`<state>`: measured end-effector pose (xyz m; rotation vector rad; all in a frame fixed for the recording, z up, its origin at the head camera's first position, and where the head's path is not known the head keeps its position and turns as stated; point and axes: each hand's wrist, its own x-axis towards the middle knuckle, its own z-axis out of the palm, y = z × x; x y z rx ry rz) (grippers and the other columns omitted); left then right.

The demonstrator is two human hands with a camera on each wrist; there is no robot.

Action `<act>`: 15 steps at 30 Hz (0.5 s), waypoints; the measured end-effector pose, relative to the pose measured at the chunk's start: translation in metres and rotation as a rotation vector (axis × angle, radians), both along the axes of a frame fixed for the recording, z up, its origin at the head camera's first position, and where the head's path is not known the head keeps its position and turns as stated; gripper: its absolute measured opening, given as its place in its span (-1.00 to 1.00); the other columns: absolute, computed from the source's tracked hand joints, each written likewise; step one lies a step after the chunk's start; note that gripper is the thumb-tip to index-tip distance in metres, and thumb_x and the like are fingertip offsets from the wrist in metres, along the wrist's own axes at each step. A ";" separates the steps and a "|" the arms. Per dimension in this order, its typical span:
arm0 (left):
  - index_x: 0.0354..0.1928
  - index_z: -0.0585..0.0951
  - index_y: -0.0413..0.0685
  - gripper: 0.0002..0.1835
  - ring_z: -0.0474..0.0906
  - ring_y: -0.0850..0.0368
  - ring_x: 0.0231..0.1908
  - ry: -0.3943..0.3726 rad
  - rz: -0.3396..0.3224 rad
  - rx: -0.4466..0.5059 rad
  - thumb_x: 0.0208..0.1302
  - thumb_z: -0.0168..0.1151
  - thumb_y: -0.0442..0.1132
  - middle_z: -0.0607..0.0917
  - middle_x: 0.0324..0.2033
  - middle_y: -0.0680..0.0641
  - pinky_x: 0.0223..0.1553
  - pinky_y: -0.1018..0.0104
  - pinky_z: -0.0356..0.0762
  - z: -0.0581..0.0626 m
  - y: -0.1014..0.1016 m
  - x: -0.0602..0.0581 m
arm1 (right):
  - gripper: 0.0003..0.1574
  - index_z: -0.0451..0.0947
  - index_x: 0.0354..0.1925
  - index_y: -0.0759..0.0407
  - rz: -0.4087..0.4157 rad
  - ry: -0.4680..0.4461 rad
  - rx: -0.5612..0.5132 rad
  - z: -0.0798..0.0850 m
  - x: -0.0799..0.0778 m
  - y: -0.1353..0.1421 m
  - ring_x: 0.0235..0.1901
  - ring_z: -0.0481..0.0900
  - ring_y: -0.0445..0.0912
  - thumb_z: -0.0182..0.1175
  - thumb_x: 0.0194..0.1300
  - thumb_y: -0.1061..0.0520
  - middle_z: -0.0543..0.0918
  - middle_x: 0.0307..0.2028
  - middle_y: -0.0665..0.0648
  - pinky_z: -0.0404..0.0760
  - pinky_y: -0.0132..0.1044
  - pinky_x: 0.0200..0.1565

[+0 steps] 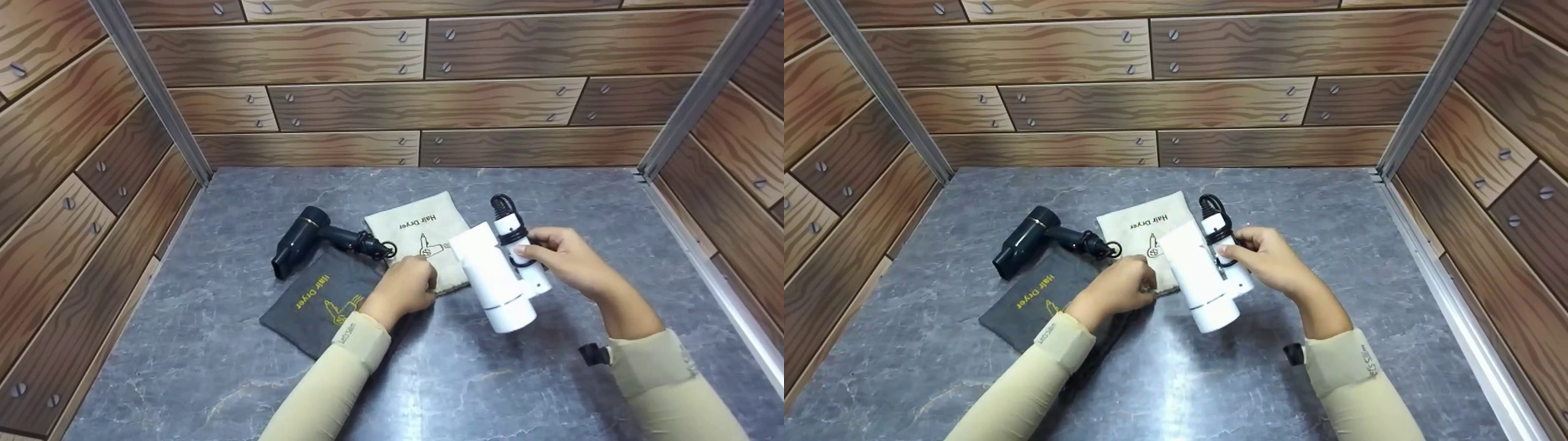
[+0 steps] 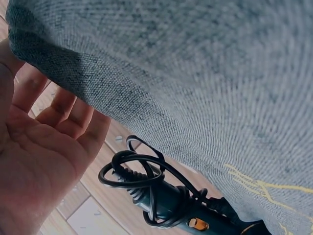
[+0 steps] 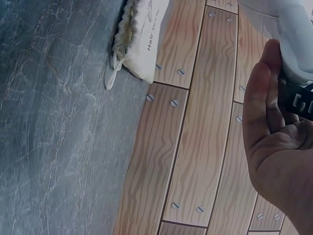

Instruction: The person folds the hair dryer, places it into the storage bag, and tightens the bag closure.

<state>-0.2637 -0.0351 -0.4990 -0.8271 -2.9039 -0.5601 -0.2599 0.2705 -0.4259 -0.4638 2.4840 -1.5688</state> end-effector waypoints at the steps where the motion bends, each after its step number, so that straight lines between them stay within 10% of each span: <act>1: -0.42 0.78 -0.03 -0.95 0.68 0.01 -0.31 0.004 0.000 0.004 0.06 0.50 -0.25 0.73 -0.36 0.00 -0.19 0.10 0.67 -0.001 0.000 0.000 | -0.63 0.62 0.09 0.50 -0.001 0.000 0.000 -0.001 0.000 0.000 -0.32 0.70 -0.19 0.25 0.51 0.20 0.76 -0.29 -0.01 0.77 -0.29 -0.26; 15: -0.35 0.79 -0.01 -0.93 0.57 0.12 -0.30 -0.007 0.052 0.218 0.24 0.40 -0.20 0.69 -0.33 0.00 -0.17 0.22 0.63 0.006 -0.001 -0.004 | -0.69 0.64 0.02 0.49 -0.037 0.056 -0.002 -0.001 0.004 -0.004 -0.38 0.69 -0.22 0.26 0.50 0.22 0.74 -0.35 -0.03 0.75 -0.31 -0.34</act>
